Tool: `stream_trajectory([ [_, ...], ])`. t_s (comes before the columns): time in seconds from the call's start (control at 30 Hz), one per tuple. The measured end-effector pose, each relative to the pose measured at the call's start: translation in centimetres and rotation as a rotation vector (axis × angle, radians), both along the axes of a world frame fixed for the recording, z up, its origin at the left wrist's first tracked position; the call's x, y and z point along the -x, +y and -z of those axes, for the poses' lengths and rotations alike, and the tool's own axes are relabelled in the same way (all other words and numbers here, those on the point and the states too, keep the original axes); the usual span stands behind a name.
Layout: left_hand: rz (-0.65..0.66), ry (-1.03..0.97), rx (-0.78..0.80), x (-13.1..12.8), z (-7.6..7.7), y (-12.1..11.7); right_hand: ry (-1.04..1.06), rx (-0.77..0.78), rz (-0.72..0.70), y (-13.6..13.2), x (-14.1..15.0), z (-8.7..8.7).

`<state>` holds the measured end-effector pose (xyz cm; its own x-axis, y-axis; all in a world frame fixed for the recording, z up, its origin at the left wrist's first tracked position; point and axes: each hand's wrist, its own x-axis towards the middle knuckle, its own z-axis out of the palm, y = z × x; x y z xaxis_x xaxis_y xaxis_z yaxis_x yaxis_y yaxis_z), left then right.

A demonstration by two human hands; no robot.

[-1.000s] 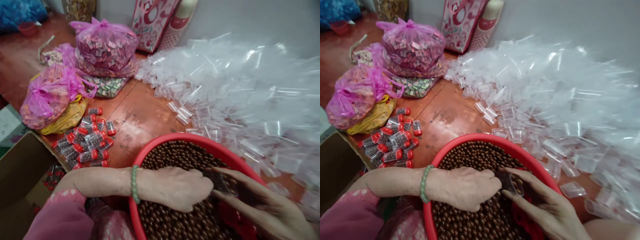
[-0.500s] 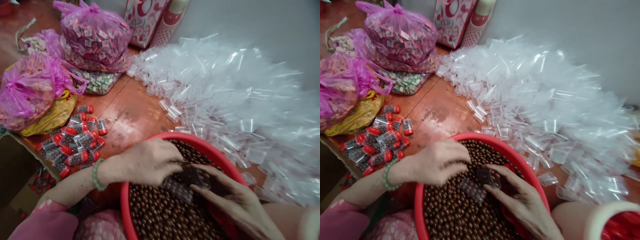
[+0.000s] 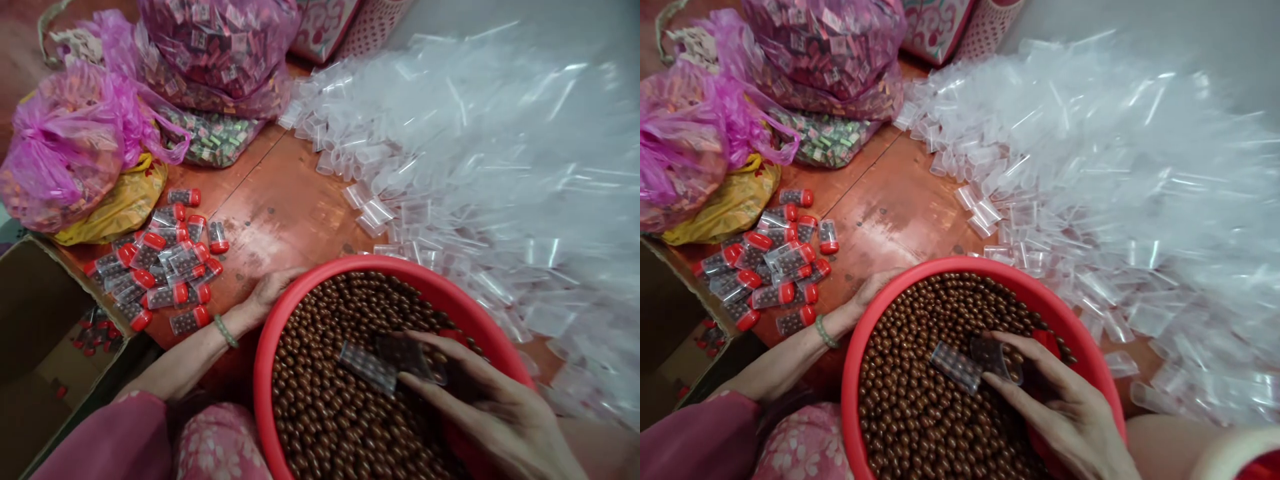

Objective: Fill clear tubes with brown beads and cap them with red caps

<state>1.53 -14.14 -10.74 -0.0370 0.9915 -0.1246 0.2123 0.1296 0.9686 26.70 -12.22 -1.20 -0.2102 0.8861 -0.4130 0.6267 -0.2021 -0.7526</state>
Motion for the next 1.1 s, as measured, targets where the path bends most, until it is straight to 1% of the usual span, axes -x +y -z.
stream_trajectory([
  [0.07,-0.001,-0.085,0.029,-0.6,0.4,0.0,0.007,0.039,0.043,-0.1,-0.5,0.1],
  [0.13,-0.057,-0.119,0.043,-1.4,0.6,-0.2,0.008,0.059,0.081,-0.2,-1.2,0.3],
  [0.17,-0.106,-0.105,0.048,-1.9,0.6,-0.3,-0.002,0.062,0.098,-0.3,-1.5,0.3],
  [0.3,-0.352,0.1,0.014,-3.9,0.8,-0.4,-0.047,0.041,0.207,-0.9,-2.6,0.1],
  [0.37,-0.421,0.187,-0.042,-4.6,0.9,-0.3,-0.034,0.049,0.241,-1.2,-3.0,0.0],
  [0.4,-0.433,0.225,-0.087,-4.8,1.0,-0.3,-0.027,0.058,0.236,-1.3,-3.2,0.1],
  [0.47,-0.423,0.287,-0.189,-4.7,1.2,-0.3,-0.018,0.078,0.197,-1.3,-3.7,0.2],
  [0.53,-0.42,0.314,-0.255,-4.0,1.1,-0.4,-0.004,0.065,0.162,-1.3,-4.2,0.4],
  [0.6,-0.482,0.296,-0.262,-2.8,0.9,-0.6,0.007,0.038,0.133,-1.2,-4.6,0.6],
  [0.67,-0.57,0.229,-0.23,-1.4,0.6,-0.7,-0.003,0.007,0.102,-1.0,-4.8,0.7],
  [0.73,-0.616,0.098,-0.179,-0.1,0.2,-0.8,-0.022,-0.011,0.077,-1.0,-4.7,0.6],
  [0.83,-0.606,-0.226,-0.046,0.8,-0.1,-1.1,-0.039,-0.012,0.066,-0.9,-4.5,0.5],
  [0.9,-0.588,-0.434,0.06,0.9,-0.2,-1.5,-0.047,0.002,0.077,-0.9,-4.4,0.4],
  [0.93,-0.584,-0.504,0.101,0.9,-0.2,-1.7,-0.05,0.006,0.088,-0.9,-4.4,0.5],
  [1.0,-0.584,-0.558,0.149,0.9,-0.4,-2.0,-0.055,0.006,0.109,-1.0,-4.2,0.4],
  [1.1,-0.568,-0.516,0.153,1.5,-1.3,-2.2,-0.05,-0.037,0.113,-1.0,-3.6,0.2],
])
